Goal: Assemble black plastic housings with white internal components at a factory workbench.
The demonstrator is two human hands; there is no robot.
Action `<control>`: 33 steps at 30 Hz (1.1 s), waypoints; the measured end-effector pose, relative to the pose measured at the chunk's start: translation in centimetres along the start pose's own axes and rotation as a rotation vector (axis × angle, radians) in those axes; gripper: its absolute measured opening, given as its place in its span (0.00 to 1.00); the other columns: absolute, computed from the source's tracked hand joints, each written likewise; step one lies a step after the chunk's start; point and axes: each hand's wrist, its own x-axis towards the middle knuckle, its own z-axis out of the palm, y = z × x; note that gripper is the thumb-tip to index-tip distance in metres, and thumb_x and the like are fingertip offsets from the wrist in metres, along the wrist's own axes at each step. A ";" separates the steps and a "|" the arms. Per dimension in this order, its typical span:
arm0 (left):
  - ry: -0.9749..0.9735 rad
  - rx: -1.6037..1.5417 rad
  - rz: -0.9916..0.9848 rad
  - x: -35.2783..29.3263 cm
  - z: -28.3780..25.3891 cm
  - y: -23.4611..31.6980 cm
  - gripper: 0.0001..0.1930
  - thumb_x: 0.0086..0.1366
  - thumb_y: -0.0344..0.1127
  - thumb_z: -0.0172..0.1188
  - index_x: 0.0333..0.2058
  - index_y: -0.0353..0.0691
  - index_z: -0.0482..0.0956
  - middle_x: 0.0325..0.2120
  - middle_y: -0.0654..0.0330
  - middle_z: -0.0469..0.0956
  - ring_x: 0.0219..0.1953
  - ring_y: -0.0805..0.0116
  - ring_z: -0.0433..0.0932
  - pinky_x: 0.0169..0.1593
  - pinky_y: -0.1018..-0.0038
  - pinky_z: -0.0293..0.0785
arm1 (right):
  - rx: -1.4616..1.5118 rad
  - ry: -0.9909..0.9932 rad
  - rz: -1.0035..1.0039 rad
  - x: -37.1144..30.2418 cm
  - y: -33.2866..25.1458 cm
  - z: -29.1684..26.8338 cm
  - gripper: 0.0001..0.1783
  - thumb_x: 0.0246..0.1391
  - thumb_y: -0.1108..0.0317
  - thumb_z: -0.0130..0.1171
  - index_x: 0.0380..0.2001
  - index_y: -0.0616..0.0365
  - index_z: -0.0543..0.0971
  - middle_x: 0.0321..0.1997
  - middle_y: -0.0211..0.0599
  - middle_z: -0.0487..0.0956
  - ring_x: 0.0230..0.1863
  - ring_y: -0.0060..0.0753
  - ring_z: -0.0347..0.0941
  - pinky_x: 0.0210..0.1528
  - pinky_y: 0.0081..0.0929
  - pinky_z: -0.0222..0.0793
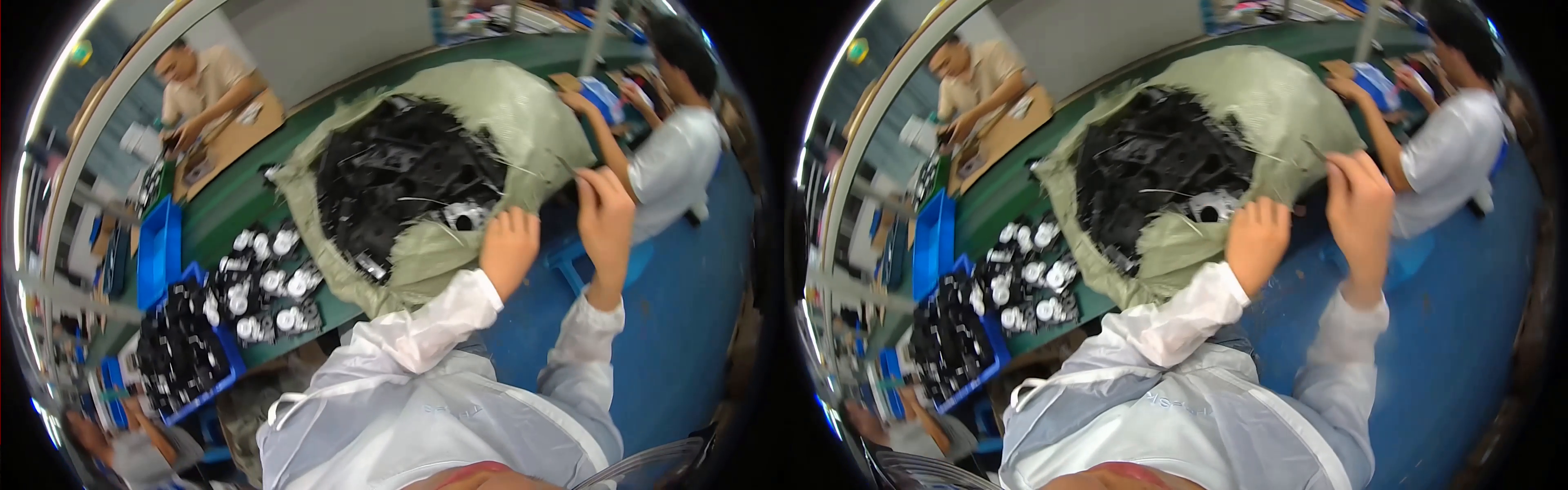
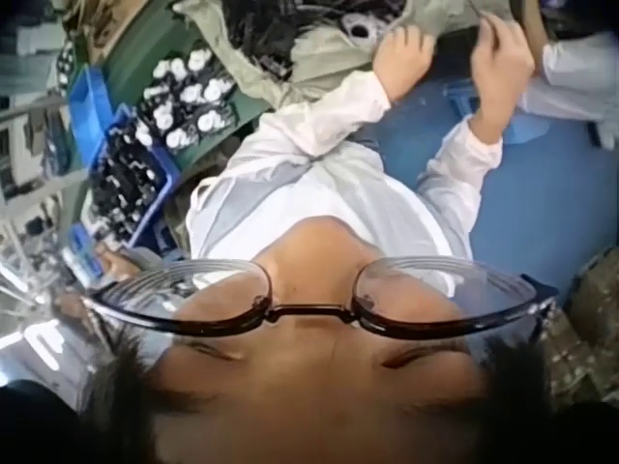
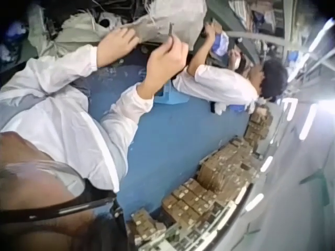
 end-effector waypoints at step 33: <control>-0.846 0.013 -1.149 -5.3 -3.0 -64.3 0.12 0.57 0.38 0.58 0.27 0.35 0.85 0.20 0.59 0.82 0.19 0.68 0.77 0.26 0.76 0.73 | -0.389 0.111 0.316 -11.7 3.8 -2.9 0.12 0.67 0.67 0.51 0.44 0.63 0.80 0.38 0.34 0.80 0.34 0.30 0.74 0.40 0.22 0.70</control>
